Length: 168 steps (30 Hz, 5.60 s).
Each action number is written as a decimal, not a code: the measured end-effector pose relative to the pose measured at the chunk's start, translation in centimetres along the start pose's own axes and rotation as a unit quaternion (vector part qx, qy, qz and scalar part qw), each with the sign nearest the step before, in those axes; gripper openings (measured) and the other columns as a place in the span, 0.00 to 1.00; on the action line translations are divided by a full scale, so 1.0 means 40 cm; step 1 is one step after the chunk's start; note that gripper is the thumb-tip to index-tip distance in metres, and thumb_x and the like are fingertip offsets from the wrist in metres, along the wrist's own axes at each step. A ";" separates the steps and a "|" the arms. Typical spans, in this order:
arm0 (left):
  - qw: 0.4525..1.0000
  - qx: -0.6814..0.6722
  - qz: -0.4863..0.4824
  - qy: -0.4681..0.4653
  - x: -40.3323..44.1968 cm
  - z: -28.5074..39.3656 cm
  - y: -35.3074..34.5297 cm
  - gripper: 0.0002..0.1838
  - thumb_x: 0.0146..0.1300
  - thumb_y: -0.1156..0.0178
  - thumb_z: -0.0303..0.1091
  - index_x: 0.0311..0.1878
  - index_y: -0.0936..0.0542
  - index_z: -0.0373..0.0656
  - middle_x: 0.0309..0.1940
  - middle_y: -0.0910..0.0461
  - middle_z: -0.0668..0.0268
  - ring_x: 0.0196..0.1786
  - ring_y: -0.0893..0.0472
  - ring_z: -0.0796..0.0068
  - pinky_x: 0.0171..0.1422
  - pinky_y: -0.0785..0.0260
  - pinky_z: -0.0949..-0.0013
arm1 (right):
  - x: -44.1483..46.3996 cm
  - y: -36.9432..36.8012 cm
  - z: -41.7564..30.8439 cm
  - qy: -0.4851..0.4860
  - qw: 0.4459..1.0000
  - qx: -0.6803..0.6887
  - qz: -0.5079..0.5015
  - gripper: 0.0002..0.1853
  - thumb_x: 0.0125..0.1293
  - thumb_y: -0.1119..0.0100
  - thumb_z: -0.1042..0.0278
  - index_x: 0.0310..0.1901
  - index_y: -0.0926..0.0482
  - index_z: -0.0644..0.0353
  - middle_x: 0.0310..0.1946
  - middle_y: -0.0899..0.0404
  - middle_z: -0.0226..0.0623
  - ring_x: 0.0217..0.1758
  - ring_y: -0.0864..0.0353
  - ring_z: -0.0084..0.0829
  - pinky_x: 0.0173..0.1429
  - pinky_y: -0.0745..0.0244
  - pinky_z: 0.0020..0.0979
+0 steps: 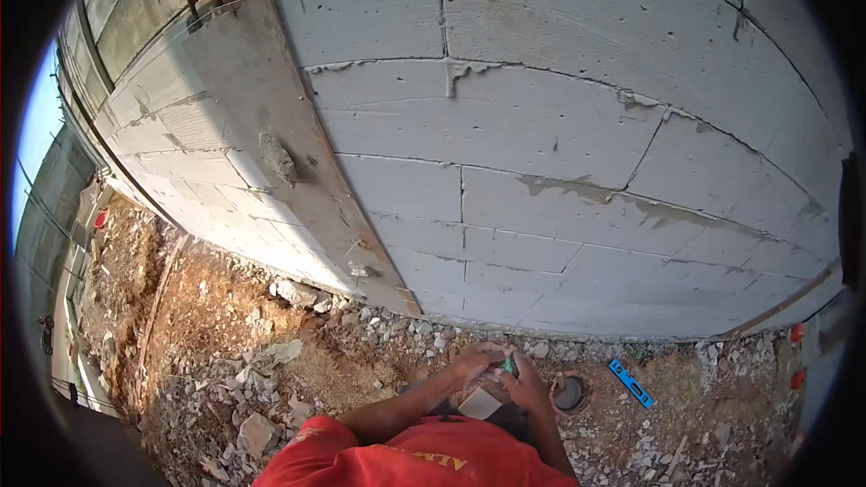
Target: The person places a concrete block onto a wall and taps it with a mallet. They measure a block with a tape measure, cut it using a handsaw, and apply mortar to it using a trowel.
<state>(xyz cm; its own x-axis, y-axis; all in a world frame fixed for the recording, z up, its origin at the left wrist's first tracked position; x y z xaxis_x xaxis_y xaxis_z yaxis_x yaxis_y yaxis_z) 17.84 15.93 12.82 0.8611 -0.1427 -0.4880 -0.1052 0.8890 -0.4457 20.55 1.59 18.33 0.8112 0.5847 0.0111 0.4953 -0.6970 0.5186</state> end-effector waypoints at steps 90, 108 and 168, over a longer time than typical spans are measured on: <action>0.653 0.213 0.273 -0.674 -0.848 1.763 0.300 0.40 0.71 0.53 0.63 0.74 0.34 0.39 0.71 0.33 0.44 0.69 0.27 0.51 0.73 0.31 0.45 | 0.355 0.671 -1.068 0.257 0.763 -0.446 0.392 0.20 0.68 0.33 0.52 0.56 0.15 0.54 0.46 0.12 0.41 0.45 0.13 0.37 0.52 0.20 0.35; 0.949 0.250 0.188 0.027 -0.319 -0.255 0.242 0.13 0.64 0.30 0.28 0.49 0.22 0.35 0.36 0.15 0.64 0.35 0.17 0.79 0.40 0.24 0.75 | -0.274 -0.433 -0.011 -0.275 0.950 0.118 -0.092 0.34 0.62 0.32 0.53 0.67 0.29 0.61 0.53 0.20 0.60 0.55 0.17 0.54 0.59 0.23 0.47; 0.781 0.610 -0.079 0.112 0.854 -1.178 0.524 0.33 0.54 0.35 0.44 0.63 0.24 0.38 0.47 0.19 0.57 0.49 0.21 0.61 0.55 0.29 0.60 | -2.057 -0.070 1.473 -0.682 0.276 -0.530 0.422 0.39 0.67 0.41 0.38 0.69 0.29 0.61 0.65 0.24 0.49 0.66 0.25 0.49 0.68 0.30 0.50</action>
<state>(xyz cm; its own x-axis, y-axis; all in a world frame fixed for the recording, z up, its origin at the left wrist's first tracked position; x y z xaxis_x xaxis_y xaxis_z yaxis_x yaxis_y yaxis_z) 21.62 9.20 -48.57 0.6929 -0.2445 -0.6784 0.6627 0.5866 0.4655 -29.24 -69.02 -34.42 0.2183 -0.8041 0.5529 0.1681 0.5891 0.7904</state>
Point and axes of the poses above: each hand's wrist, its own x-axis towards the middle knuckle, its own y-axis out of the back of the hand, z = x × y, the point moved 5 cm from there along x, towards the middle knuckle
